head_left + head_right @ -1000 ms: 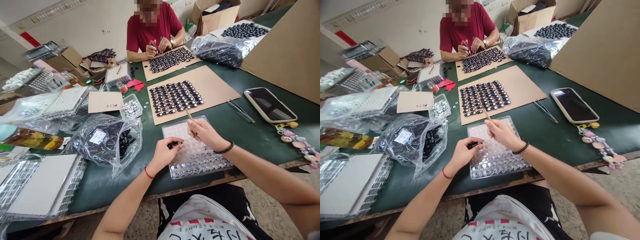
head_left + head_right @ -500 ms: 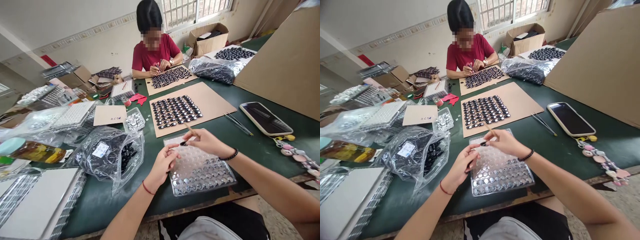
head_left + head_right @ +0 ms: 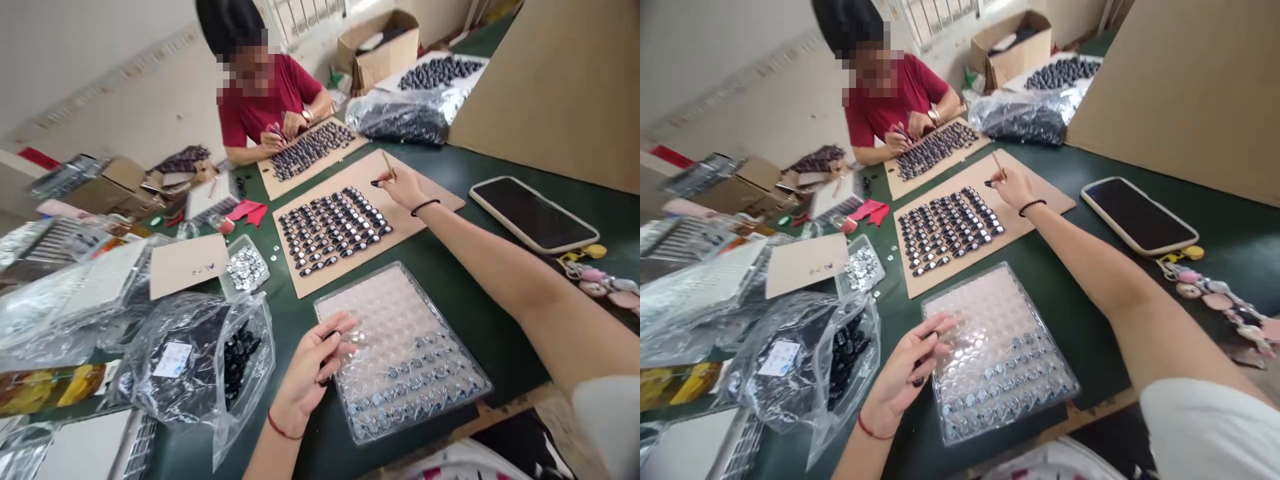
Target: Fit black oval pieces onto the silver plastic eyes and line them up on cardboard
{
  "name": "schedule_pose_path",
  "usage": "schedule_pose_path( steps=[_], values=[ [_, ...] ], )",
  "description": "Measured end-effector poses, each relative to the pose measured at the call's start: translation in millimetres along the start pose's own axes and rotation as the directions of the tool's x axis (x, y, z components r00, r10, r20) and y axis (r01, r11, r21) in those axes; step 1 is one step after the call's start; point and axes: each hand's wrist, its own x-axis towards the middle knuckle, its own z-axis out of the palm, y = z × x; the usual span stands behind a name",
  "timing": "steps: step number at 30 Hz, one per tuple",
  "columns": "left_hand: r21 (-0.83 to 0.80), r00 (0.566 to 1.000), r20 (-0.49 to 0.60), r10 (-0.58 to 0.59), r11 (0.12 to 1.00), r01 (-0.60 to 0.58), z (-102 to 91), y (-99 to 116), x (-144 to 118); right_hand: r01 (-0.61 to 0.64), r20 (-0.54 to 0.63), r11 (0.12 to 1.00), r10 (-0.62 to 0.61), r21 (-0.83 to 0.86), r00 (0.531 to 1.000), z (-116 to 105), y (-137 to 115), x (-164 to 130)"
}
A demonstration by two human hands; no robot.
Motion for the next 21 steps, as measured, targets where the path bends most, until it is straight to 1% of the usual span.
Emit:
schedule_pose_path(
  steps=[1, 3, 4, 7, 10, 13, 17, 21],
  values=[
    [-0.006, 1.0, -0.027, 0.001, 1.0, -0.001, -1.3, 0, 1, 0.009, -0.017, 1.0, -0.009, -0.001, 1.0, 6, 6, 0],
    [-0.033, 0.996, -0.092, 0.014, 0.999, -0.017, -4.2, -1, 4, 0.072, 0.024, 0.997, -0.072, 0.021, 0.997, 15, 18, 0],
    [-0.051, 0.992, -0.122, 0.012, 0.999, -0.018, -5.4, 0, 6, 0.084, 0.008, 0.995, -0.084, 0.052, 0.996, 19, 22, 0],
    [-0.116, 0.985, -0.17, -0.036, 0.993, 0.017, -6.5, 3, 10, 0.003, 0.015, 0.997, -0.004, 0.081, 1.0, 25, 28, 4],
    [-0.161, 0.985, -0.164, -0.063, 0.986, 0.036, -4.8, 4, 10, -0.052, 0.004, 0.987, 0.052, 0.153, 0.999, 26, 24, 7],
    [-0.141, 0.985, -0.161, -0.058, 0.989, 0.035, -3.5, 4, 8, -0.039, -0.016, 0.98, 0.043, 0.197, 0.999, 26, 21, 7],
    [-0.127, 0.983, -0.165, -0.084, 0.99, 0.063, -4.0, 3, 6, -0.014, -0.048, 0.983, 0.024, 0.185, 0.999, 29, 22, 6],
    [-0.201, 0.983, -0.145, -0.114, 0.976, 0.084, -5.3, 4, 6, -0.017, -0.048, 0.986, 0.026, 0.167, 0.998, 30, 20, 5]
  ],
)
